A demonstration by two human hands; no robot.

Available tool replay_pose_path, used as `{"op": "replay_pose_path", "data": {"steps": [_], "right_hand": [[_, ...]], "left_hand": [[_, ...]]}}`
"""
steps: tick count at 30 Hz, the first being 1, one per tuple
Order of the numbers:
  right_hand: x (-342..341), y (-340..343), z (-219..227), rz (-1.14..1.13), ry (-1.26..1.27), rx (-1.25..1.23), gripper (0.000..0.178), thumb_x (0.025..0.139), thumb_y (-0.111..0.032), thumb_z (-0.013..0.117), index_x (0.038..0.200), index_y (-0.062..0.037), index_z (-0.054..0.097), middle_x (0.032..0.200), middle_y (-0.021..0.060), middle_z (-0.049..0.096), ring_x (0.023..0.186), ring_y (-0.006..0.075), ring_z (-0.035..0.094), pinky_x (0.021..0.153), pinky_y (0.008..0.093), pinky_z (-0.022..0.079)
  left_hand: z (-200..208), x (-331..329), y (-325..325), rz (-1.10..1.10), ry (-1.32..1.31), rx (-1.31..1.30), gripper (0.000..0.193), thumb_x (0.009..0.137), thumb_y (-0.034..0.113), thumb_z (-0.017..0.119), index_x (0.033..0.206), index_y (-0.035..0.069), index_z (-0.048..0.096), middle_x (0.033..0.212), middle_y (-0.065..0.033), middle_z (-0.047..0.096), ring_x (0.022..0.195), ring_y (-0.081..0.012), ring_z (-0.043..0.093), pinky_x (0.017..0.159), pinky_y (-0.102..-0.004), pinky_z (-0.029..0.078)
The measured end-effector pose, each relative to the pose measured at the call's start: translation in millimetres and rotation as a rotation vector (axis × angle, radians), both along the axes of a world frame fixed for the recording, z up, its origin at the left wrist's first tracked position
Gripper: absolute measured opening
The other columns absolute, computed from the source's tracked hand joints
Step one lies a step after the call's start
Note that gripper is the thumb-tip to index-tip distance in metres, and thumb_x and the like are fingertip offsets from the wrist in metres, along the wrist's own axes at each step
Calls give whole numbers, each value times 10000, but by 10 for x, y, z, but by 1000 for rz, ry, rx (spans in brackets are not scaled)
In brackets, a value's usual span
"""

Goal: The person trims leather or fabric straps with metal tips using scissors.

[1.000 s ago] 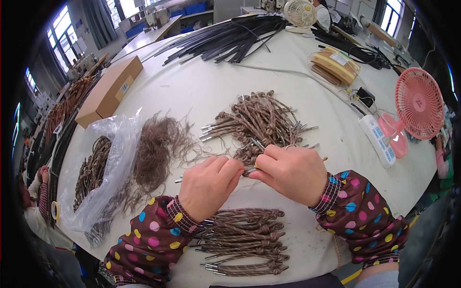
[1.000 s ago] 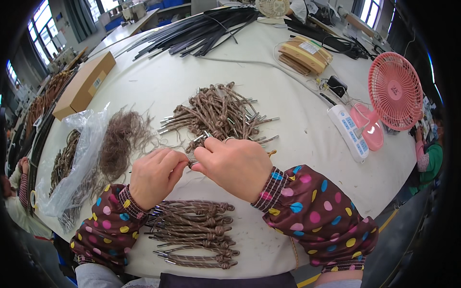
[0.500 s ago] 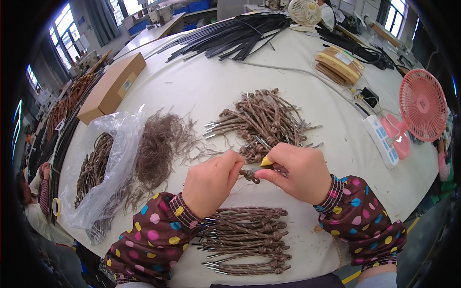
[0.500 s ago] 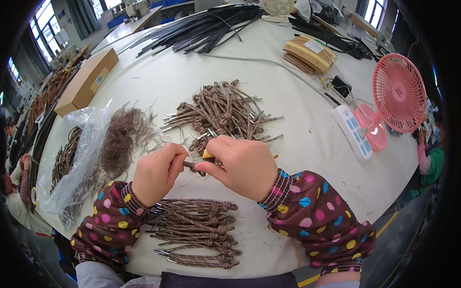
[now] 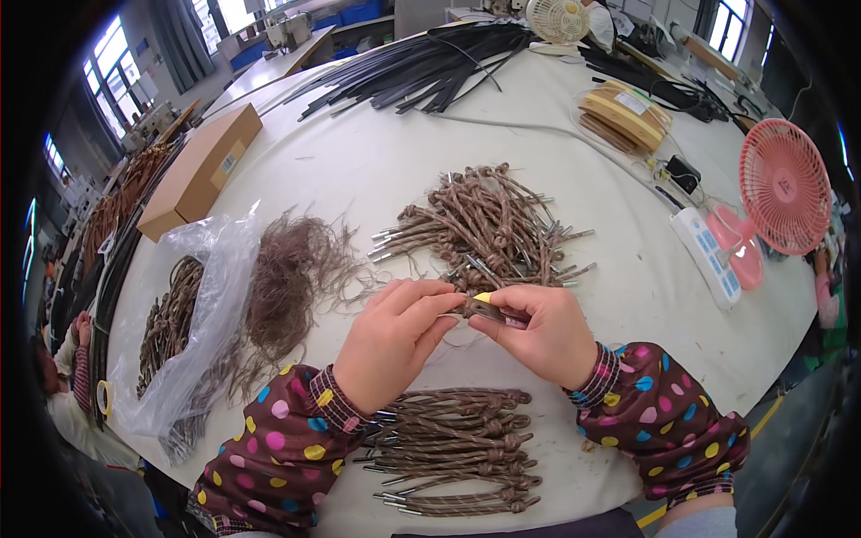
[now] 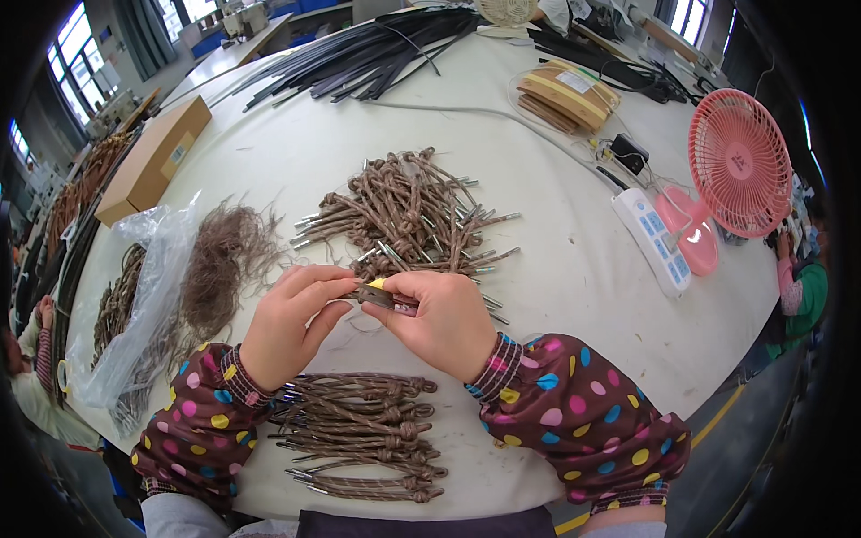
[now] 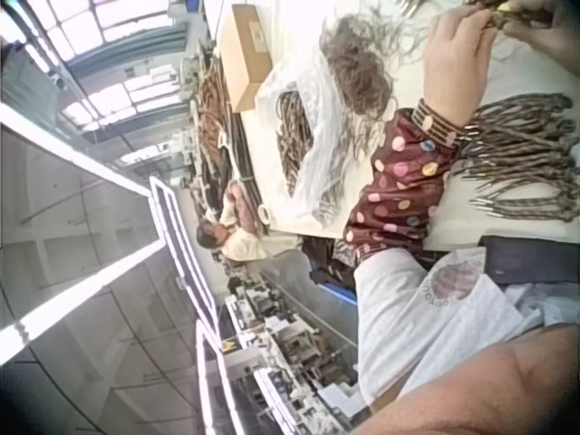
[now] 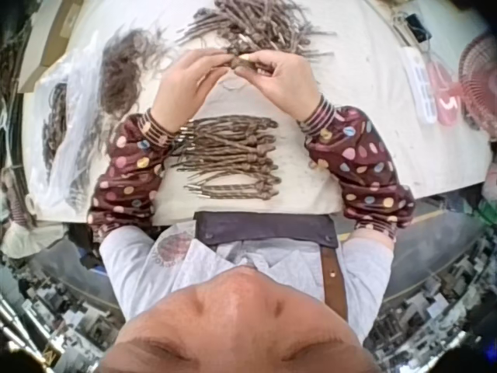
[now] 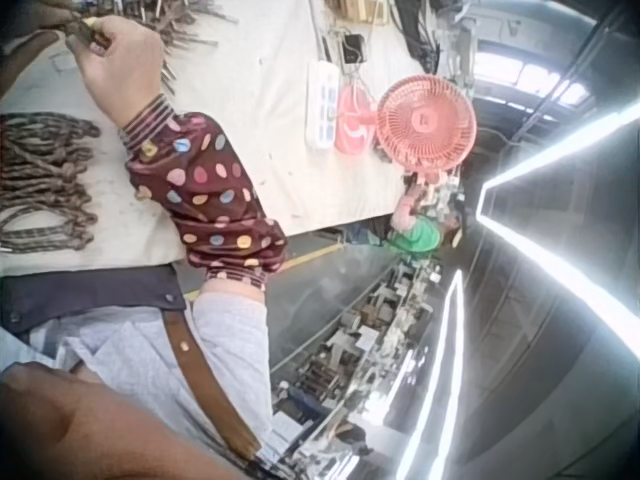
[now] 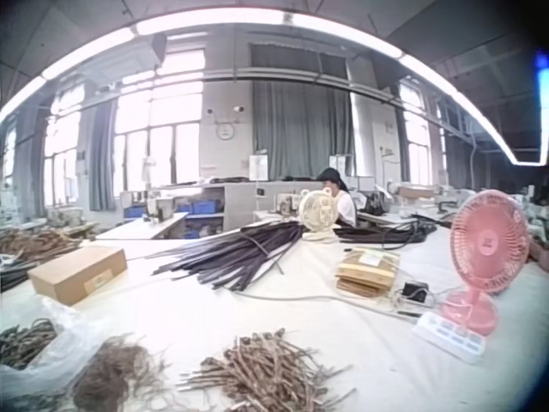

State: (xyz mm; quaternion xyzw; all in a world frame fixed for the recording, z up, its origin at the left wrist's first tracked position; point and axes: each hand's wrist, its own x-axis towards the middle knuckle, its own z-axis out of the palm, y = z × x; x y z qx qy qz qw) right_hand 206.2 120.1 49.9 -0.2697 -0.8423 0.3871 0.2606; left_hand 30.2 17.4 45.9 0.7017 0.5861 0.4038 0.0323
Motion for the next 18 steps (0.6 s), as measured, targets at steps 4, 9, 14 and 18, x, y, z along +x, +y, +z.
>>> {"op": "replay_pose_path", "data": {"steps": [4, 9, 14, 18], "right_hand": [[-10, -16, -19, -11, -20, -47, 234, 792, -244, 751, 909, -44, 718, 727, 100, 652, 604, 233, 625, 551, 317, 481], [-31, -37, -75, -12, 24, 165, 211, 796, -255, 741, 893, -70, 716, 741, 83, 654, 628, 258, 628, 548, 339, 483], [-34, -38, -109, -26, 40, 216, 199, 803, -254, 736, 891, -77, 716, 741, 78, 653, 629, 244, 627, 544, 333, 481], [-16, -13, -8, -37, -98, -248, 237, 827, -261, 734, 931, -48, 719, 725, 68, 653, 607, 150, 596, 551, 268, 453]], "left_hand": [[15, -19, -9, 52, 285, 109, 216, 765, 55, 711, 977, 78, 680, 960, -36, 649, 828, -216, 604, 759, -356, 482], [45, -9, -35, 91, 407, 145, 246, 691, 25, 743, 919, 94, 684, 929, -5, 657, 753, -188, 592, 683, -312, 477], [10, 32, -30, 71, 408, 180, 210, 679, 16, 734, 864, 74, 657, 853, -12, 663, 751, -200, 630, 693, -350, 513], [-5, 13, 42, 59, 396, 220, 167, 717, -1, 706, 859, 55, 637, 827, -30, 664, 753, -216, 652, 709, -369, 528]]}}
